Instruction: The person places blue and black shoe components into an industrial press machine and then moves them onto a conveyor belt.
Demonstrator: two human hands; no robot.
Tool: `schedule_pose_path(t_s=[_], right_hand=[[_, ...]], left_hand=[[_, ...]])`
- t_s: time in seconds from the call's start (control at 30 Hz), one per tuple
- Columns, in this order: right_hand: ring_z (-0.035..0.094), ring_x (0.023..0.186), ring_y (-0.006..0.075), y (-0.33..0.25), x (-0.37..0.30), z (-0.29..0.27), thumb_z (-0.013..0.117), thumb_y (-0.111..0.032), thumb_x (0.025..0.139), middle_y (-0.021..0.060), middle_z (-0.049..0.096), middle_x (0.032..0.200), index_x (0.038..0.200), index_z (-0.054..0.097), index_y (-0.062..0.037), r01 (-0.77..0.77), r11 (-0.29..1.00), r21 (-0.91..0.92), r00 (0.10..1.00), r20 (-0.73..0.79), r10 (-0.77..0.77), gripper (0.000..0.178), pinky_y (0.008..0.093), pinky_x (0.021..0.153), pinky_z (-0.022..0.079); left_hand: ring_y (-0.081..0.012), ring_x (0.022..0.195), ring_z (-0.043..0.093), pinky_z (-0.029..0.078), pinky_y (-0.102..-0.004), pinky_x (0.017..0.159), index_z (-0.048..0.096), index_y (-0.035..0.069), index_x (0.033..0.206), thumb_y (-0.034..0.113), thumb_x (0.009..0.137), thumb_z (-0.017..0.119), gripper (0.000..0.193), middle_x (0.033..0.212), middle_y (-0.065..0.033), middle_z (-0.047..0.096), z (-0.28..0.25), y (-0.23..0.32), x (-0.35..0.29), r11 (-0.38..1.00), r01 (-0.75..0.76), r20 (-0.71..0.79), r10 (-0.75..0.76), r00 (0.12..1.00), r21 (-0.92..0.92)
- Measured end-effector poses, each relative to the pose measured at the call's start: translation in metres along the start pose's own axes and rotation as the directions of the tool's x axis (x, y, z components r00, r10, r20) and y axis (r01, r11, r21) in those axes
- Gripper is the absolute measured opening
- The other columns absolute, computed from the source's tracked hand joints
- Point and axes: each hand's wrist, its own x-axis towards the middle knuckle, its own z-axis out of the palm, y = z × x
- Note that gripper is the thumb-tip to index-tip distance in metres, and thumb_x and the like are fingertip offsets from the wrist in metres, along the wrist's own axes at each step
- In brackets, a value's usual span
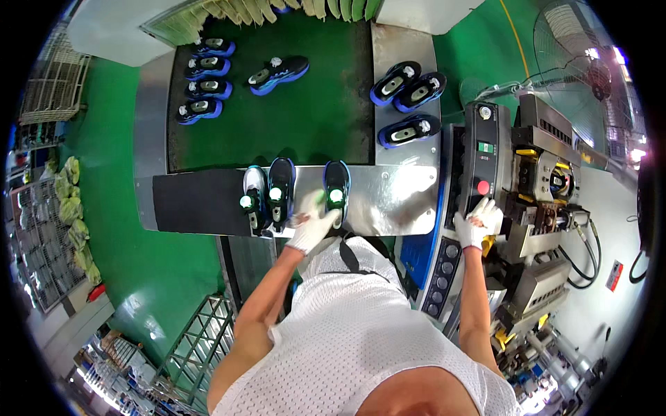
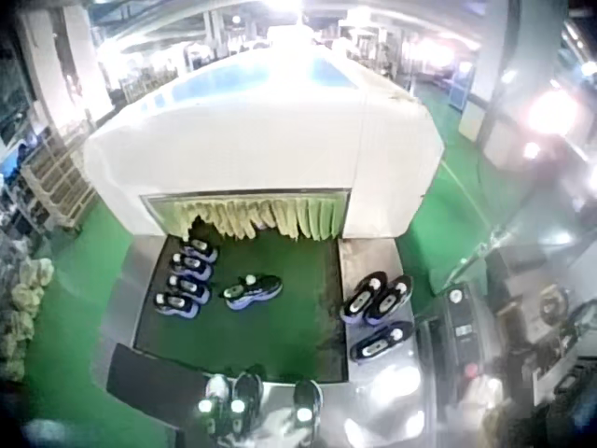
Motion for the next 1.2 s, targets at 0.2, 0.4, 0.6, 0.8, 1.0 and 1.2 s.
schedule_pose_path(t_s=[0.2, 0.4, 0.6, 0.8, 1.0, 1.2], right_hand=[[0.051, 0.133, 0.0374, -0.138, -0.058, -0.098, 0.073, -0.044, 0.089, 0.0299, 0.05, 0.147, 0.161, 0.02, 0.0005, 0.137, 0.635, 0.761, 0.873, 0.21, -0.44, 0.1, 0.0472, 0.114, 0.037], [0.026, 0.153, 0.0445, -0.342, -0.121, -0.039, 0.079, -0.032, 0.08, 0.028, 0.033, 0.16, 0.153, 0.034, 0.0035, -0.022, 0.348, 0.937, 0.944, 0.135, -0.303, 0.092, 0.0472, 0.125, 0.024], [0.065, 0.118, 0.0432, -0.309, -0.083, -0.086, 0.077, -0.043, 0.079, 0.028, 0.066, 0.127, 0.145, 0.048, -0.0068, -0.473, 0.265, 0.841, 0.816, 0.531, -0.23, 0.081, 0.0466, 0.102, 0.051], [0.05, 0.059, 0.0142, -0.229, -0.123, -0.111, 0.083, -0.027, 0.08, 0.0043, 0.058, 0.076, 0.114, 0.057, -0.0045, -0.7, -0.292, 0.652, 0.653, 0.749, 0.109, 0.048, 0.0308, 0.051, 0.038], [0.048, 0.052, 0.007, -0.105, -0.29, -0.149, 0.078, -0.022, 0.084, -0.0025, 0.061, 0.077, 0.109, 0.065, -0.0083, -0.249, -0.78, 0.574, 0.474, 0.775, 0.418, 0.031, 0.0264, 0.045, 0.038], [0.062, 0.073, 0.0117, -0.105, -0.481, -0.125, 0.086, -0.044, 0.075, 0.0069, 0.067, 0.091, 0.134, 0.059, -0.0069, -0.125, -0.858, 0.498, -0.137, 0.848, 0.512, 0.075, 0.031, 0.062, 0.052]], left_hand=[[-0.0324, 0.132, 0.054, 0.041, -0.0415, 0.115, 0.046, -0.006, 0.145, 0.009, 0.084, 0.078, 0.071, 0.142, -0.0214, 0.054, -0.091, -0.023, -0.018, 0.994, 0.025, -0.318, -0.058, 0.946, -0.106], [-0.0366, 0.138, 0.046, 0.037, -0.0429, 0.116, 0.042, -0.003, 0.146, 0.014, 0.079, 0.082, 0.08, 0.146, -0.0233, 0.049, -0.04, -0.085, 0.021, 0.999, 0.025, -0.31, -0.036, 0.95, -0.039], [-0.0318, 0.117, 0.063, 0.048, -0.0411, 0.104, 0.047, 0.0, 0.144, 0.017, 0.084, 0.08, 0.07, 0.128, -0.0206, 0.064, -0.063, -0.014, 0.058, 0.977, 0.197, 0.001, -0.198, 0.98, -0.087], [-0.0265, 0.113, 0.064, 0.051, -0.0392, 0.1, 0.049, 0.002, 0.142, 0.015, 0.083, 0.082, 0.068, 0.126, -0.0161, 0.065, 0.008, 0.056, 0.065, 0.992, -0.122, 0.39, 0.124, 0.912, -0.03], [-0.0227, 0.116, 0.062, 0.049, -0.0374, 0.103, 0.049, 0.002, 0.142, 0.008, 0.083, 0.079, 0.066, 0.128, -0.0145, 0.063, 0.105, 0.124, -0.05, 0.925, -0.322, 0.878, 0.316, 0.359, -0.201], [-0.0245, 0.123, 0.058, 0.046, -0.0381, 0.108, 0.045, -0.001, 0.146, 0.002, 0.083, 0.076, 0.07, 0.137, -0.0169, 0.058, 0.142, 0.141, -0.222, 0.787, -0.517, 0.941, 0.262, -0.214, -0.337]])
